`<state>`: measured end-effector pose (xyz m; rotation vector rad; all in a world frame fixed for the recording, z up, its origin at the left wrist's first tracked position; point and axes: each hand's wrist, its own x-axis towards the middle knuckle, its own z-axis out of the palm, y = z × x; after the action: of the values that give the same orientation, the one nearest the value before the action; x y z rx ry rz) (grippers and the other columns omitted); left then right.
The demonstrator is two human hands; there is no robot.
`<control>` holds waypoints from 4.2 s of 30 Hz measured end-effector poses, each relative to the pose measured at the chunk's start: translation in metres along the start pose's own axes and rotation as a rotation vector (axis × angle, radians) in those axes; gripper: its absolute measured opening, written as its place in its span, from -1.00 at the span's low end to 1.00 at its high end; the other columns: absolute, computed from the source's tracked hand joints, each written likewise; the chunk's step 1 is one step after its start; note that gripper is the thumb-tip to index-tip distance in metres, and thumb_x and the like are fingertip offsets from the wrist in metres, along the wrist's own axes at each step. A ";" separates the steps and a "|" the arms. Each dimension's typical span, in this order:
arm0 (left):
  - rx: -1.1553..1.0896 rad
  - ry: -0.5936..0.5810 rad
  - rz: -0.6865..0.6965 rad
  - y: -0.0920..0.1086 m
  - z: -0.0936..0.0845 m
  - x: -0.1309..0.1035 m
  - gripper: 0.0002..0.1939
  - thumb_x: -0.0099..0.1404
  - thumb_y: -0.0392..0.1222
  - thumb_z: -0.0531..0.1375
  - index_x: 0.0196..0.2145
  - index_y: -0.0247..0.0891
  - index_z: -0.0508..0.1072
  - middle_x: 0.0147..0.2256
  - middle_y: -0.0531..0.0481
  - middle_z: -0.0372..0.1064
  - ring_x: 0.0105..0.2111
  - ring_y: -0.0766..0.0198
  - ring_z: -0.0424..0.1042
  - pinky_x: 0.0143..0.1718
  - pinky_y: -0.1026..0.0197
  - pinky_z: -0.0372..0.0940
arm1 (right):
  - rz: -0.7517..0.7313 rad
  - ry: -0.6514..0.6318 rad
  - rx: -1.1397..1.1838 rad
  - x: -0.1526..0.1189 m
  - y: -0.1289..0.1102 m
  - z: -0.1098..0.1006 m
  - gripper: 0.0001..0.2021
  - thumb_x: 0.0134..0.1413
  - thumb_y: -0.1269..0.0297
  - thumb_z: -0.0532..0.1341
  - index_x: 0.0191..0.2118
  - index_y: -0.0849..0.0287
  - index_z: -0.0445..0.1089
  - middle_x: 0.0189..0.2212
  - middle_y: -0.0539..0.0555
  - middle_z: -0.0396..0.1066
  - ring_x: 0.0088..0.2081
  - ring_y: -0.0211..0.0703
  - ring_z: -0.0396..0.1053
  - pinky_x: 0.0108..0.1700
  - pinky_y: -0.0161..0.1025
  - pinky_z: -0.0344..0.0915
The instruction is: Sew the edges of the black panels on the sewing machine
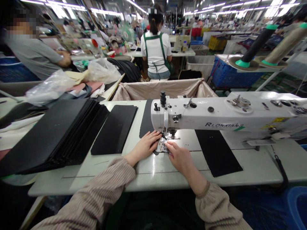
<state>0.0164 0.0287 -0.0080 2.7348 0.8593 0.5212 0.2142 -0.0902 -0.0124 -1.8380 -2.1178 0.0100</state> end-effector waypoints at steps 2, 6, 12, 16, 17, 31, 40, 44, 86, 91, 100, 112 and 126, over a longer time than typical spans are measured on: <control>-0.007 -0.009 0.006 -0.001 -0.001 0.001 -0.57 0.43 -0.22 0.00 0.22 -0.16 0.29 0.29 -0.02 0.16 0.32 0.17 0.06 0.34 -0.05 -0.06 | -0.002 0.004 0.000 0.000 0.000 0.000 -0.50 0.18 0.41 0.14 0.23 0.00 0.27 0.23 0.01 0.29 -0.03 -0.08 0.46 -0.13 -0.19 0.42; -0.014 -0.011 0.011 -0.003 -0.002 0.002 -0.54 0.39 -0.26 0.01 0.23 -0.17 0.29 0.30 -0.03 0.14 0.33 0.18 0.06 0.34 -0.05 -0.05 | 0.005 0.006 -0.006 0.000 0.000 0.000 -0.50 0.18 0.41 0.13 0.23 -0.01 0.27 0.23 0.01 0.29 -0.05 -0.08 0.47 -0.14 -0.19 0.42; -0.017 -0.007 0.007 -0.007 0.000 0.003 -0.51 0.35 -0.31 0.02 0.21 -0.17 0.32 0.29 -0.01 0.15 0.33 0.16 0.06 0.34 -0.04 -0.05 | 0.011 0.003 -0.008 0.000 -0.001 -0.001 -0.51 0.19 0.39 0.13 0.23 -0.02 0.27 0.22 0.01 0.30 -0.07 -0.08 0.48 -0.14 -0.18 0.42; -0.025 0.005 0.017 -0.006 0.000 0.001 -0.51 0.33 -0.33 0.02 0.19 -0.15 0.34 0.28 0.01 0.18 0.32 0.18 0.08 0.34 -0.04 -0.03 | 0.010 0.004 -0.002 0.000 -0.001 -0.001 -0.51 0.19 0.39 0.13 0.23 -0.02 0.27 0.23 0.00 0.29 -0.05 -0.08 0.47 -0.13 -0.19 0.42; -0.025 0.010 0.018 -0.006 0.000 0.000 -0.51 0.33 -0.33 0.02 0.19 -0.15 0.34 0.28 0.00 0.18 0.32 0.18 0.08 0.34 -0.04 -0.03 | 0.012 0.005 0.000 0.000 -0.001 -0.001 -0.51 0.19 0.40 0.13 0.23 -0.02 0.27 0.22 0.00 0.30 -0.04 -0.09 0.47 -0.13 -0.20 0.41; 0.047 0.141 -0.087 -0.004 0.003 0.006 -0.50 0.47 -0.13 -0.07 0.28 -0.34 0.15 0.26 -0.23 0.19 0.31 0.10 0.10 0.28 -0.05 0.08 | 0.063 0.064 0.031 -0.002 -0.004 -0.009 -0.62 0.22 0.33 0.14 0.15 0.01 0.31 0.08 0.05 0.40 -0.13 -0.10 0.47 -0.22 -0.26 0.35; 0.208 0.260 -0.347 0.065 0.003 -0.064 -0.38 0.38 0.17 0.04 0.17 -0.39 0.29 0.10 -0.42 0.32 0.15 -0.18 0.30 0.14 -0.19 0.20 | 0.060 0.113 0.101 -0.008 0.000 -0.021 -0.66 0.26 0.36 0.08 0.12 0.06 0.32 0.04 0.07 0.44 -0.02 -0.11 0.43 -0.09 -0.27 0.33; 0.242 0.141 -0.328 0.100 0.014 -0.144 -0.25 0.24 -0.01 0.20 0.29 -0.40 0.12 0.31 -0.41 0.02 0.32 -0.27 -0.01 0.27 -0.29 0.03 | -0.010 0.066 0.170 -0.022 -0.004 -0.028 -0.62 0.28 0.33 0.07 0.18 0.02 0.28 0.07 0.01 0.45 -0.02 -0.16 0.44 -0.05 -0.29 0.33; -0.207 -0.052 -0.041 0.182 0.043 -0.045 -0.78 0.49 -0.22 -0.03 -0.19 -0.19 0.41 -0.24 -0.03 0.35 -0.23 0.19 0.30 -0.19 0.12 0.18 | 0.362 -0.091 0.012 -0.150 0.008 -0.045 -0.77 0.37 0.14 0.02 -0.29 0.10 0.26 -0.51 -0.02 0.49 -0.50 -0.14 0.46 -0.50 -0.24 -0.09; -0.347 -0.064 0.030 0.175 0.028 -0.051 -0.78 0.49 -0.22 -0.03 -0.19 -0.22 0.40 -0.19 -0.06 0.36 -0.17 0.20 0.32 -0.12 0.12 0.23 | 0.399 -0.074 0.031 -0.148 0.018 -0.048 -0.71 0.39 0.10 -0.03 -0.32 0.07 0.28 -0.56 -0.04 0.45 -0.50 -0.12 0.46 -0.50 -0.25 -0.04; 0.005 -0.193 0.062 0.096 -0.024 -0.140 -0.55 0.32 -0.20 0.21 0.17 -0.12 0.35 0.22 -0.15 0.20 0.22 -0.07 0.16 0.20 -0.22 0.13 | 0.234 0.028 0.255 -0.144 0.034 -0.055 -0.69 0.22 0.08 0.19 0.02 0.05 0.35 0.02 0.11 0.43 -0.12 -0.07 0.47 -0.20 -0.22 0.38; -0.213 0.151 -0.325 0.055 -0.133 -0.180 -0.83 0.29 -0.09 0.26 -0.17 -0.06 0.57 -0.20 0.03 0.55 -0.22 0.12 0.53 -0.14 0.16 0.42 | 0.136 0.057 0.735 -0.083 0.009 -0.090 -0.69 0.23 0.06 0.19 0.00 0.08 0.41 0.03 0.12 0.47 0.03 -0.02 0.42 0.04 -0.13 0.36; -0.639 -0.186 -0.266 0.040 -0.141 -0.143 -0.80 0.32 -0.10 0.22 -0.24 -0.21 0.61 -0.26 -0.05 0.55 -0.23 0.15 0.48 -0.17 0.23 0.32 | -0.109 0.182 0.572 -0.056 -0.032 -0.111 -0.54 0.25 0.15 0.20 0.24 -0.01 0.25 0.30 0.09 0.18 0.26 -0.02 0.18 0.26 -0.10 0.16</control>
<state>-0.1287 -0.0726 0.0950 2.0185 0.8164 0.3916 0.2177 -0.1727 0.0862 -1.3338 -1.8363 0.3679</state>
